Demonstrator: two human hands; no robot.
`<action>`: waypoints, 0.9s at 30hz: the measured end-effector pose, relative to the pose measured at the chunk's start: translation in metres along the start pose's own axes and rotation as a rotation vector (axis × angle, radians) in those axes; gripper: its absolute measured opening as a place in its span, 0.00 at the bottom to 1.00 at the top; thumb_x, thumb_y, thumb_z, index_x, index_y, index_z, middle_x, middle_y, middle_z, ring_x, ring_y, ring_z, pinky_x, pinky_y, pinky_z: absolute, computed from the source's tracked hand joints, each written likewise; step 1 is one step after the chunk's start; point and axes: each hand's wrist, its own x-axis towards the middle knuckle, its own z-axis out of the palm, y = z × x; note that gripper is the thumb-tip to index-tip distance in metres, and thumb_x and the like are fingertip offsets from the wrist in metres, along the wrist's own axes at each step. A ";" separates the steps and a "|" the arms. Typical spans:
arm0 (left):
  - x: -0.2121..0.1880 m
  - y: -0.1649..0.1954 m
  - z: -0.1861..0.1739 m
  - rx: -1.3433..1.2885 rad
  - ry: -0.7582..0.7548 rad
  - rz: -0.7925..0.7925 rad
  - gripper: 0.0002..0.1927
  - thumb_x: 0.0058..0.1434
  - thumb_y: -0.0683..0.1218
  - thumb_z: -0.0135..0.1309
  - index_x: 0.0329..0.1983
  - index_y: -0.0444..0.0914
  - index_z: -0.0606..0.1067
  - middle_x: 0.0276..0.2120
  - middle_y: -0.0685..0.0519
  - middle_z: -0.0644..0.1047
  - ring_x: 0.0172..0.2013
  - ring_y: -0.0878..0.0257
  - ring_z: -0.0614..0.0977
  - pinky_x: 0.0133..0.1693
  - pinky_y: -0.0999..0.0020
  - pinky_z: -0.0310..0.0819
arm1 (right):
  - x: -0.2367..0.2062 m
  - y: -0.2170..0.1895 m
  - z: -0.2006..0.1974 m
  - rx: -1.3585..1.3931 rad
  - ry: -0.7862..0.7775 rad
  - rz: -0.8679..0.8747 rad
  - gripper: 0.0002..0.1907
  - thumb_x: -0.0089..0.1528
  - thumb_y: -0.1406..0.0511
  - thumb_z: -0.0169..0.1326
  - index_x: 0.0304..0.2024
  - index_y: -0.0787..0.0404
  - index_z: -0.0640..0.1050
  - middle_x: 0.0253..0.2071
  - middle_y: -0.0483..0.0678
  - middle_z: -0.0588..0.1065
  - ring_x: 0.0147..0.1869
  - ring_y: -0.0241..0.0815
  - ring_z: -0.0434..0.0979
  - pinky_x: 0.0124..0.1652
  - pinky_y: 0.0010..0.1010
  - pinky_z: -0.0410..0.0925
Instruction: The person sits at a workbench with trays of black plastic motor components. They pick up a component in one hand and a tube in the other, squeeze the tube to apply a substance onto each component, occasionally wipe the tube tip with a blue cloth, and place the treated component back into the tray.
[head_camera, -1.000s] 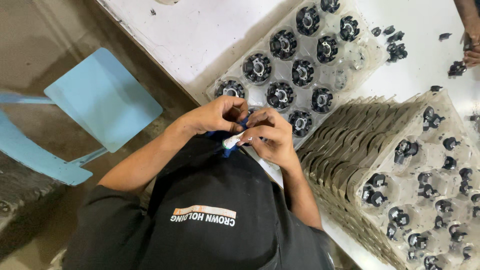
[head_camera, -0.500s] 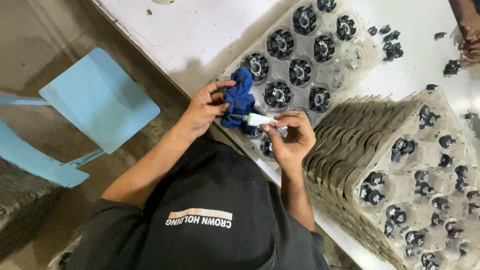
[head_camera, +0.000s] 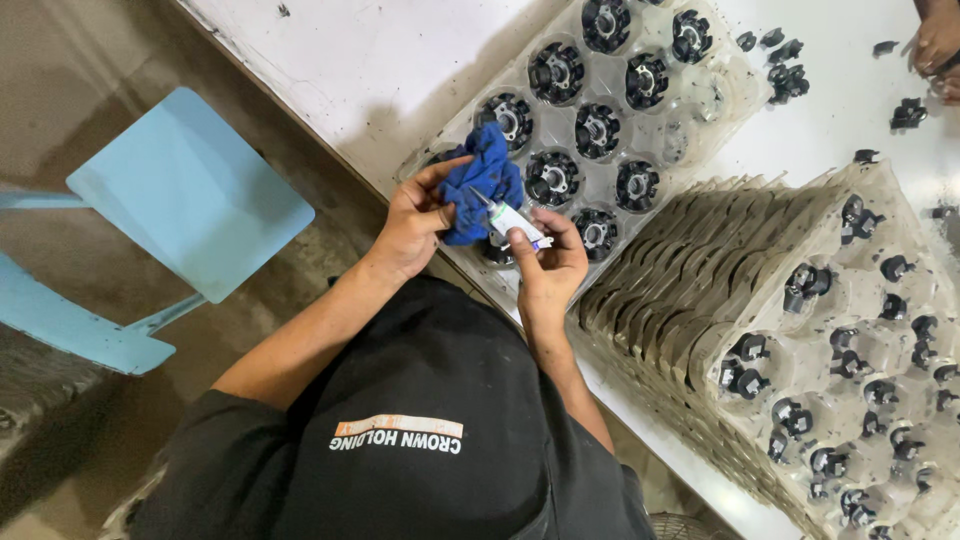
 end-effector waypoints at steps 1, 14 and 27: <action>0.001 0.000 0.001 0.060 0.010 0.016 0.27 0.61 0.36 0.64 0.64 0.33 0.73 0.55 0.49 0.80 0.53 0.61 0.81 0.57 0.64 0.77 | 0.000 0.000 0.000 -0.002 -0.005 0.030 0.15 0.63 0.76 0.62 0.52 0.68 0.77 0.46 0.48 0.75 0.43 0.32 0.75 0.41 0.23 0.72; 0.004 0.032 0.032 0.791 -0.058 0.288 0.13 0.59 0.30 0.56 0.46 0.33 0.79 0.47 0.52 0.81 0.50 0.67 0.80 0.55 0.72 0.73 | 0.003 0.015 -0.001 0.065 -0.139 0.171 0.09 0.64 0.74 0.61 0.47 0.71 0.79 0.43 0.53 0.80 0.39 0.38 0.79 0.38 0.30 0.77; 0.007 0.037 0.031 0.881 0.040 0.349 0.10 0.58 0.29 0.55 0.39 0.34 0.80 0.36 0.53 0.83 0.39 0.70 0.82 0.44 0.74 0.76 | 0.006 0.020 0.011 0.182 -0.189 0.259 0.09 0.66 0.73 0.59 0.48 0.68 0.77 0.44 0.53 0.80 0.42 0.41 0.81 0.42 0.34 0.78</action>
